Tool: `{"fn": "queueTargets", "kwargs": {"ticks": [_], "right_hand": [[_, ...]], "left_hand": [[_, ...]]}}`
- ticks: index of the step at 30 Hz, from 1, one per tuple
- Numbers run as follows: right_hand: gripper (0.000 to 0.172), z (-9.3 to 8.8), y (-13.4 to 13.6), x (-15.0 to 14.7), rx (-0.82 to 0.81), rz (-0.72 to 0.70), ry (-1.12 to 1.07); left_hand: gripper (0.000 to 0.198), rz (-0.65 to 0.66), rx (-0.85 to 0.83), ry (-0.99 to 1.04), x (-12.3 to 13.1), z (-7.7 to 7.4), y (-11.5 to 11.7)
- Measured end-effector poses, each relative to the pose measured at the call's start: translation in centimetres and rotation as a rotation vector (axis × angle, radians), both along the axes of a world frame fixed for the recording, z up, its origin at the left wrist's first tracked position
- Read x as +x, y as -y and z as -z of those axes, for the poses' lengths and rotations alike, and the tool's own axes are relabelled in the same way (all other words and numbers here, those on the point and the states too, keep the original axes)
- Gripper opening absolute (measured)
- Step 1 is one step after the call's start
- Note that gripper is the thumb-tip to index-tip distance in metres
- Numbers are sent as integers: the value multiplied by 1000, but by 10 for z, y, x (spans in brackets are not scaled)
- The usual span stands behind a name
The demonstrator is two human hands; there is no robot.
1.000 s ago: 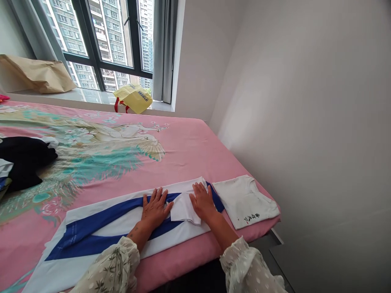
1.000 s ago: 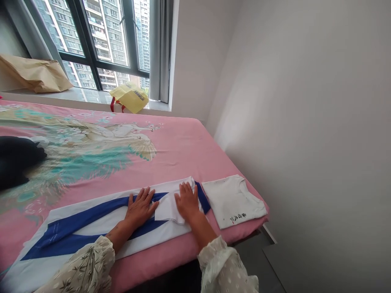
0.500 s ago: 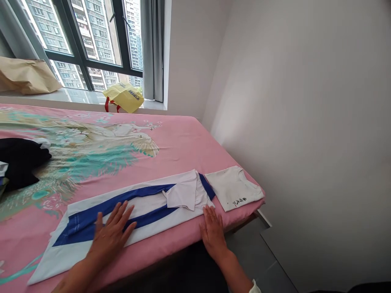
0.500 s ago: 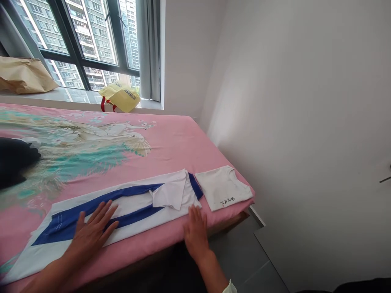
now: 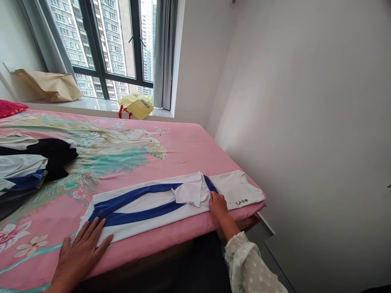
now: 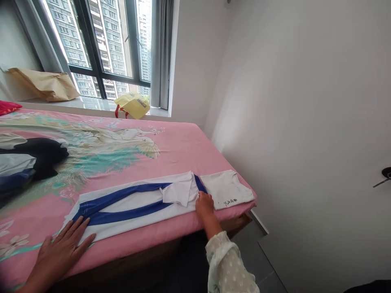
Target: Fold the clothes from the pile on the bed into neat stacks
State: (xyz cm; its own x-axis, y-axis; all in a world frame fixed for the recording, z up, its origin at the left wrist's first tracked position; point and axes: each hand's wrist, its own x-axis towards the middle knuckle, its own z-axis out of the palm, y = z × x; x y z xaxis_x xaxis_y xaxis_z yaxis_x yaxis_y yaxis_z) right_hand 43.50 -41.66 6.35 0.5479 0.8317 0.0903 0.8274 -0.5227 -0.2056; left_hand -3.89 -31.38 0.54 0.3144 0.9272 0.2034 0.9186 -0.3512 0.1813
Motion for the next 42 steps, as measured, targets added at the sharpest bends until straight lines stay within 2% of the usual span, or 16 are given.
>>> {"fn": "queueTargets", "kwargs": {"ticks": [3, 7, 14, 18, 20, 23, 26, 29, 33, 35, 38, 42], "right_hand": [[31, -3, -11, 9, -101, 24, 1], [27, -4, -17, 8, -191, 60, 34], [30, -5, -30, -9, -135, -32, 93], [31, -9, -36, -24, -28, -90, 118], [29, -9, -37, -43, 49, -197, 108], [24, -3, -32, -90, 191, -450, 26], [23, 5, -24, -152, 305, -662, -108], [29, 8, -19, -213, 271, -829, -223], [43, 7, -18, -277, 202, -1077, -320], [49, 10, -17, -297, 181, -1131, -347], [55, 19, -15, -312, 135, -1160, -363], [64, 29, -12, -314, 114, -1193, -347]], "left_hand": [[66, -1, 41, -86, -2, 3, 0], [68, -32, 41, -101, -1, 3, 1], [65, -63, 15, -95, 3, -2, 9], [63, -114, 20, 11, 0, -8, 14], [63, -218, 31, 94, -6, -10, 11], [57, -359, 22, 178, -18, -14, 3], [51, -324, 32, 190, -23, -22, -4], [45, -276, 7, 173, -14, -35, -15], [52, -428, -132, 192, 2, -52, -44], [57, -478, -180, 212, 5, -57, -63], [62, -499, -255, 280, -1, -59, -86], [54, -494, -400, 471, -21, -57, -93]]}}
